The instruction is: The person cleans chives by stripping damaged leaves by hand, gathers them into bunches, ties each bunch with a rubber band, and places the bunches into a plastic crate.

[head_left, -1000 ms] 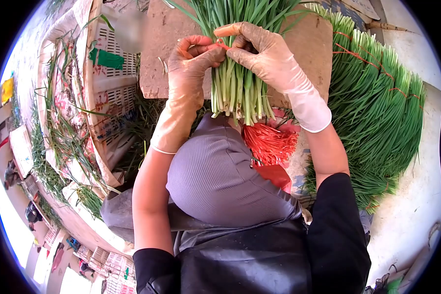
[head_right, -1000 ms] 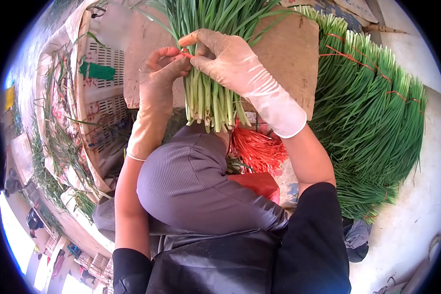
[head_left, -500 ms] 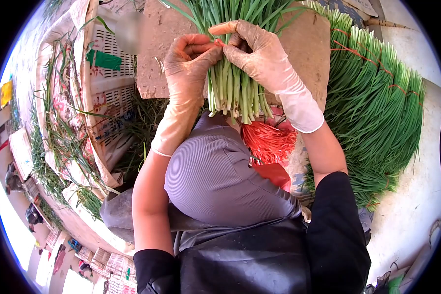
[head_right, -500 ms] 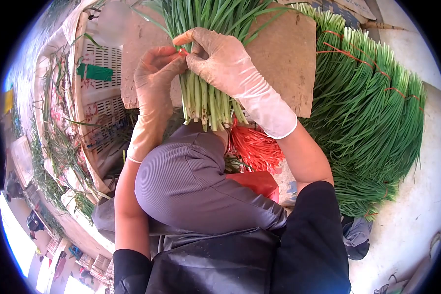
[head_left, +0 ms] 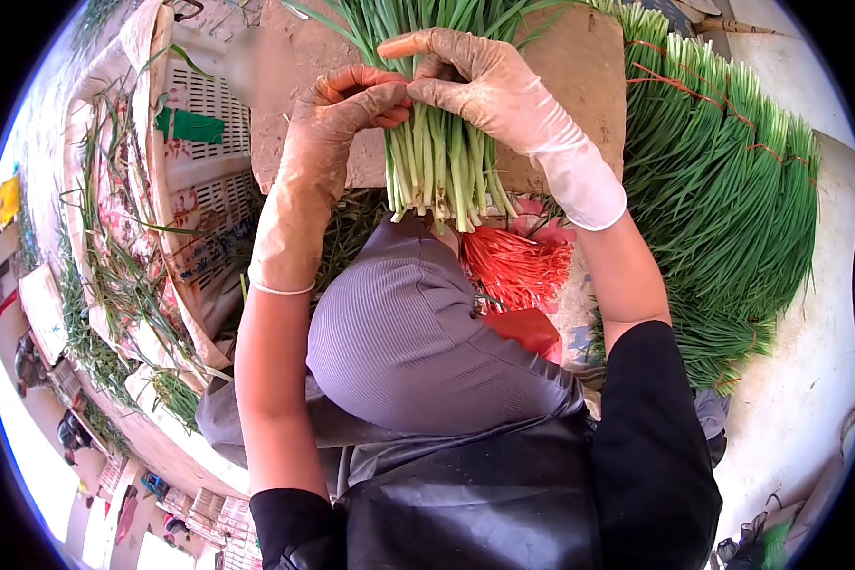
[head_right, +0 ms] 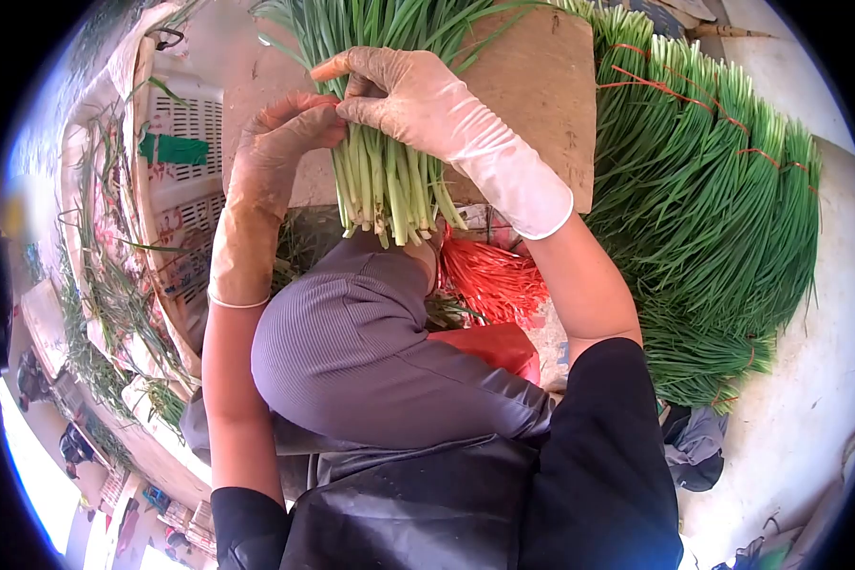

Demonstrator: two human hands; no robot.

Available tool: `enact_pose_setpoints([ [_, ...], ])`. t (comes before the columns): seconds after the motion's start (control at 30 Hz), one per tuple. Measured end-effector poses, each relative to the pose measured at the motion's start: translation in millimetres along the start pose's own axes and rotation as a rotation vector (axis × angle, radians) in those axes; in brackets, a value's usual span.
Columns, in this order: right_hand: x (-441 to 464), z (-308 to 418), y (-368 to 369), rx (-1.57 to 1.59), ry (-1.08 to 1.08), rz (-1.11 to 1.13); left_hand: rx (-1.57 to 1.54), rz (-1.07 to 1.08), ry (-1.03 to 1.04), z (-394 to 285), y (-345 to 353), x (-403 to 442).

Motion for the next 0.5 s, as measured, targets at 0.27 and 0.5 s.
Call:
enact_pose_setpoints([
  [0.27,-14.1,-10.9,7.7,-0.023,0.105,-0.286,0.962,-0.162,0.783,-42.3,41.7,-7.8],
  [0.5,-17.4,-21.0,1.0,0.509,0.225,-0.41,0.713,-0.26,0.263,-7.6,34.3,-44.6],
])
Point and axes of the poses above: each hand's wrist, its own x-axis towards the middle knuckle, its own y-axis out of the palm, z = x × y, the point moved 2 cm from there along x, towards the middle knuckle, and after that the axes turned 3 degrees about -y, right-handed, at the moved point
